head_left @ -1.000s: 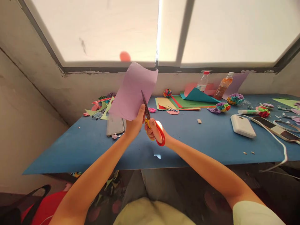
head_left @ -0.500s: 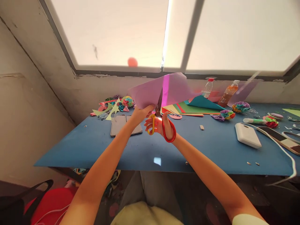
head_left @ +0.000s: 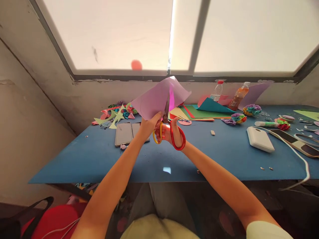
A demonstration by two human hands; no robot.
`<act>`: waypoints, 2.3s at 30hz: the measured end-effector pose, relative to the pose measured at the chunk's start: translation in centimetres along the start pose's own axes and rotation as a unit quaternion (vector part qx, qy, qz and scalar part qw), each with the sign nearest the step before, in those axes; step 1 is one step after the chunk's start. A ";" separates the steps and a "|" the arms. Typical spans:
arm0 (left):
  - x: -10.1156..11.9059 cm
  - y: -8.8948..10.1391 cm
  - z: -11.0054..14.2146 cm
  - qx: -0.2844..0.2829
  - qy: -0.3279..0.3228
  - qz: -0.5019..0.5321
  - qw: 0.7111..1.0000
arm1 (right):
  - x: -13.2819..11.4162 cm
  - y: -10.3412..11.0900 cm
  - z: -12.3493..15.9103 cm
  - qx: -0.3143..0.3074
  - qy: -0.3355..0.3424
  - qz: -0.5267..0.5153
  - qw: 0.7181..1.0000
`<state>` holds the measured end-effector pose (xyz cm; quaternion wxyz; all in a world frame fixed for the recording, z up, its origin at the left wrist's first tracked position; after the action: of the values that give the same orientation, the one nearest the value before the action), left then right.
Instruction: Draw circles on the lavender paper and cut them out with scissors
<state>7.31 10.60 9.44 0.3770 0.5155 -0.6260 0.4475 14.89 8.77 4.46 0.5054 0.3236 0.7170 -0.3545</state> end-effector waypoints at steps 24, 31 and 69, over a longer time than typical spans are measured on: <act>0.8 1.1 0.1 0.068 -0.118 -0.127 0.982 | 1.3 1.1 -0.6 0.049 -0.009 0.063 0.997; 0.2 0.8 -0.1 0.041 -0.084 -0.096 0.991 | 1.5 1.2 -0.6 0.051 -0.012 0.057 0.997; 0.3 -0.2 0.1 -0.036 -0.038 -0.004 0.999 | 1.2 1.7 -0.4 0.051 0.017 0.051 0.997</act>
<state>7.49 10.42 9.75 0.3734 0.5207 -0.6533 0.4033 15.71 10.16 3.09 0.4939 0.3911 0.6890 -0.3583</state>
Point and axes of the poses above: each hand's wrist, its own z-axis away from the middle knuckle, its own y-axis out of the back of the hand, x = y × z, the point moved 8 cm from there along -z, towards the middle knuckle, and after that the axes turned 1 degree about x, right-handed, at the moved point
